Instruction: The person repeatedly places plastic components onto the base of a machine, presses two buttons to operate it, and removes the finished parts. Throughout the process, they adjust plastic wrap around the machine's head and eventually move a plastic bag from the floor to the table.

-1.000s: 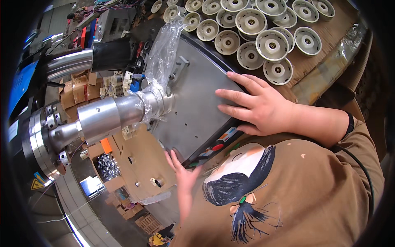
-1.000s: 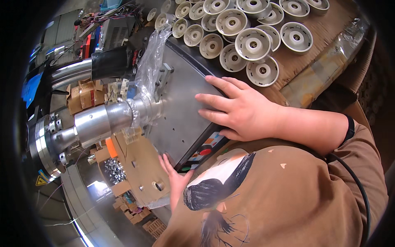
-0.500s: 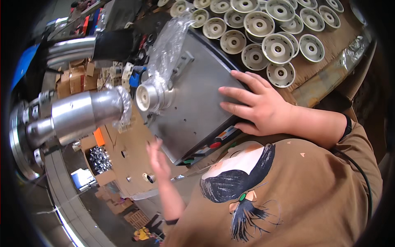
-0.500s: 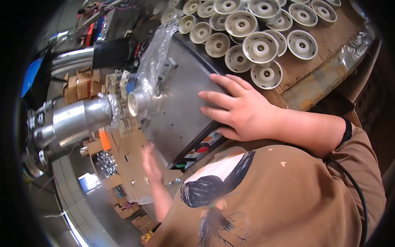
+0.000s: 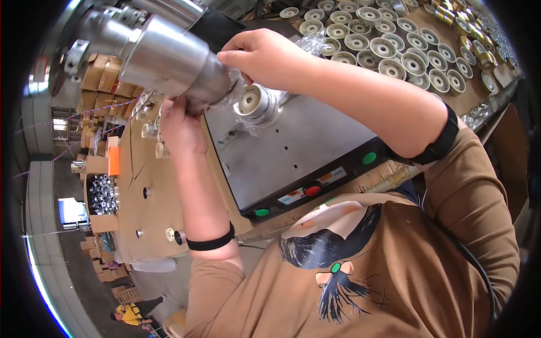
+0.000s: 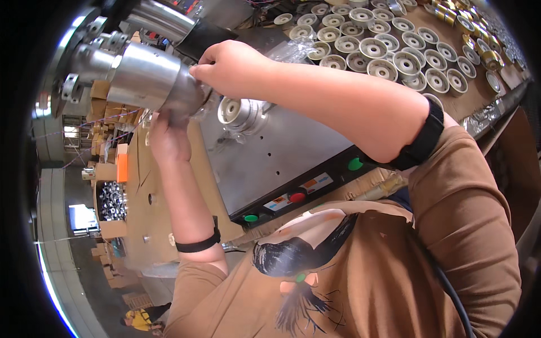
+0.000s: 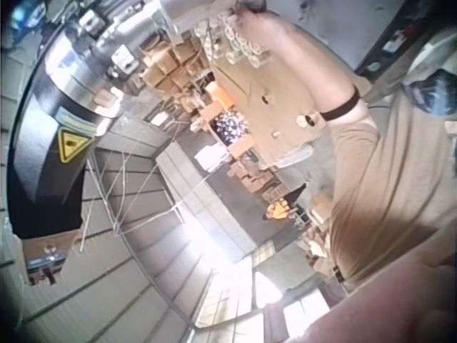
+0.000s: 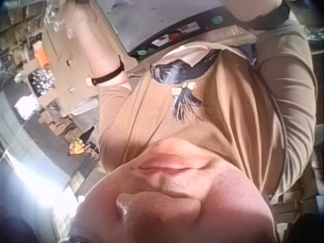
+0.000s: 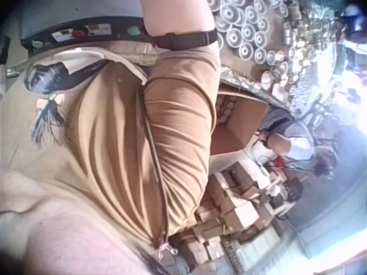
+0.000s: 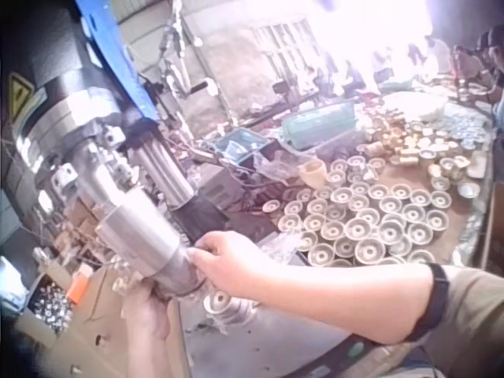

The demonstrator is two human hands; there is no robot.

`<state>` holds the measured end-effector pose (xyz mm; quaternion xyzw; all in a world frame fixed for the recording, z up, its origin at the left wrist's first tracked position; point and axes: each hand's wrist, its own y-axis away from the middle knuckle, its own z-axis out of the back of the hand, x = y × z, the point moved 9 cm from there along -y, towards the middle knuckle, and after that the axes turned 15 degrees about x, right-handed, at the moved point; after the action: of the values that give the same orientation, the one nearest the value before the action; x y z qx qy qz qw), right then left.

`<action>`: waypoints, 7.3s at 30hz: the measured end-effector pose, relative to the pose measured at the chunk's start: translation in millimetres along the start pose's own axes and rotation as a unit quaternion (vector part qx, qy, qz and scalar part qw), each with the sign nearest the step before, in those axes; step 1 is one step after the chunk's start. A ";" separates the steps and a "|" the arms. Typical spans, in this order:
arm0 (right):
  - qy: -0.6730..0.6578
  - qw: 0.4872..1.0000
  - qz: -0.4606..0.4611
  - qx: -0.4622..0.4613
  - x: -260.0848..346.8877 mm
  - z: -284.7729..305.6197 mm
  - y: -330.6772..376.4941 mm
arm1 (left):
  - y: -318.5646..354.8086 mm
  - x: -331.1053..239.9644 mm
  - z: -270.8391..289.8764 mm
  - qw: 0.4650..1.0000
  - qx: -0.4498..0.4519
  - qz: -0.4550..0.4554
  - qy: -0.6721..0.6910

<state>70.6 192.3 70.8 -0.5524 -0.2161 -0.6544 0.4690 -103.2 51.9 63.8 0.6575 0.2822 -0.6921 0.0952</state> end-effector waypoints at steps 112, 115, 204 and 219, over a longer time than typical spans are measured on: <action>0.550 0.745 0.215 0.309 -30.6 -261.9 118.0 | 552.1 548.4 287.4 0.709 0.027 0.503 -0.494; 0.552 0.743 0.212 0.313 -32.1 -261.4 119.7 | 509.4 577.3 278.7 0.716 -0.031 0.366 -0.594; 0.523 0.795 0.077 0.297 -35.1 -272.7 105.3 | 655.2 420.2 301.2 0.778 -0.315 0.494 -0.229; 0.360 0.927 0.056 0.095 -16.6 -61.4 130.3 | 499.8 154.6 262.2 0.817 -0.423 0.202 -0.335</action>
<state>148.8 88.5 6.6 -0.2439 -0.0629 -0.7580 0.6017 -94.5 -457.5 -224.2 0.3219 0.3592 -0.6472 0.5903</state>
